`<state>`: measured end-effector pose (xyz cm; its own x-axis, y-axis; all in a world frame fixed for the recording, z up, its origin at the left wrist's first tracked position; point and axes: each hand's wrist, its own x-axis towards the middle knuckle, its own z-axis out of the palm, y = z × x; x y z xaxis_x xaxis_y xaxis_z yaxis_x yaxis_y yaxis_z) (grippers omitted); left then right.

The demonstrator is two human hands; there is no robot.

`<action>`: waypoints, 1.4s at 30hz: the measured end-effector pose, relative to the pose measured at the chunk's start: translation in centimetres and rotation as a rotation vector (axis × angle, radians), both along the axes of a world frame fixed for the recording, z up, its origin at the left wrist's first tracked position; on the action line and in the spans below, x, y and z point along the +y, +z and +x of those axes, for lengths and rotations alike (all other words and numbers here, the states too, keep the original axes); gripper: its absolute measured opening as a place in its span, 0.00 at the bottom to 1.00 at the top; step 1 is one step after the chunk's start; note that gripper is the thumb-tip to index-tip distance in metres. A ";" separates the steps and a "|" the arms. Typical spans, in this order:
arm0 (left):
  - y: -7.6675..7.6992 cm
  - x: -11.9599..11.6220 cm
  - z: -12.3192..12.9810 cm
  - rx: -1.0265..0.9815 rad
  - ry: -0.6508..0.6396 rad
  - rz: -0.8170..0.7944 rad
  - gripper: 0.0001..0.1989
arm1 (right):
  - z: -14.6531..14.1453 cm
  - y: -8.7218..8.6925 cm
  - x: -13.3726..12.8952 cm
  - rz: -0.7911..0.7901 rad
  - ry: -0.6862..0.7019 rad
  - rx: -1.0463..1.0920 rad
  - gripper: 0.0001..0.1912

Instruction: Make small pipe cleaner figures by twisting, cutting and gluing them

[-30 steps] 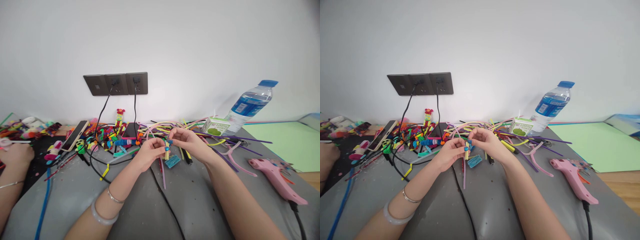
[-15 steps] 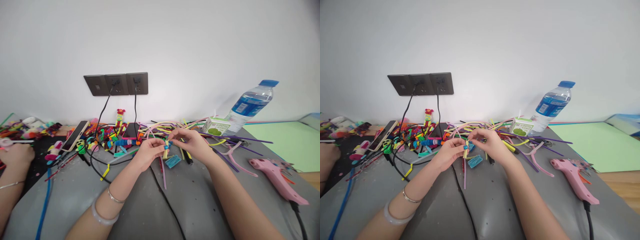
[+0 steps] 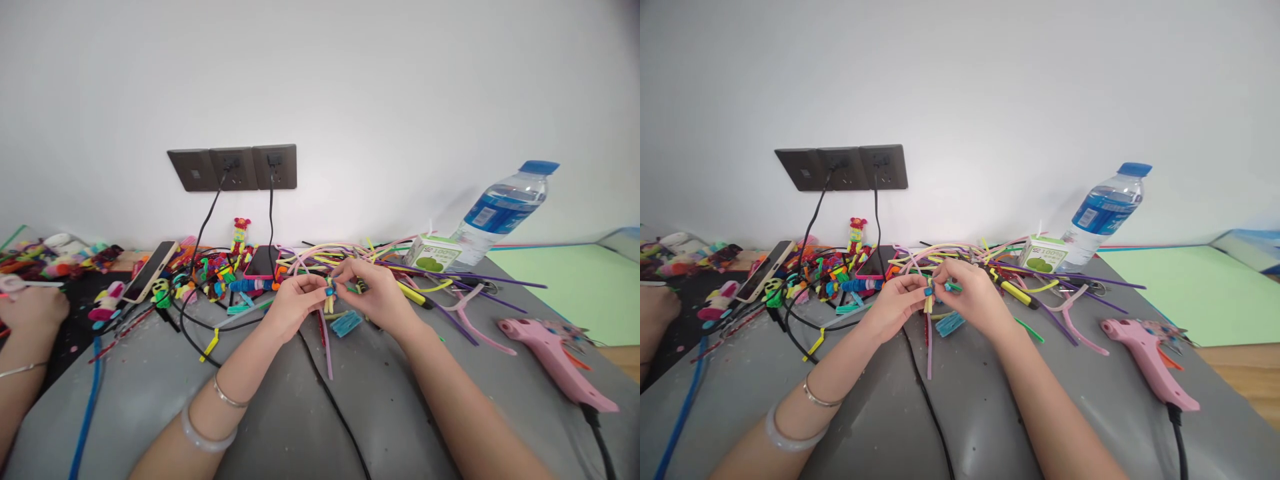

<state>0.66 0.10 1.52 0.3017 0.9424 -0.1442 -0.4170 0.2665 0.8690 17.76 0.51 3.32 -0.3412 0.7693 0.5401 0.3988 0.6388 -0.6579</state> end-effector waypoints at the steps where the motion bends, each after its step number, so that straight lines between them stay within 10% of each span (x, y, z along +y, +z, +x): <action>1: 0.0 0.0 0.0 -0.005 0.010 0.005 0.15 | -0.1 -0.1 0.0 0.020 -0.011 0.017 0.08; 19: 0.7 -0.1 -0.5 0.016 -0.099 0.061 0.16 | 1.0 0.5 0.6 -0.629 0.331 0.411 0.15; 42: 0.7 -0.2 -0.2 0.074 -0.114 0.059 0.18 | 1.5 0.9 0.5 -0.584 0.314 0.238 0.14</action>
<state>0.47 -0.08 2.19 0.3983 0.9100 -0.1153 -0.3209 0.2560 0.9119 19.27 1.05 4.23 -0.5187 0.8405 0.1566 0.0558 0.2160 -0.9748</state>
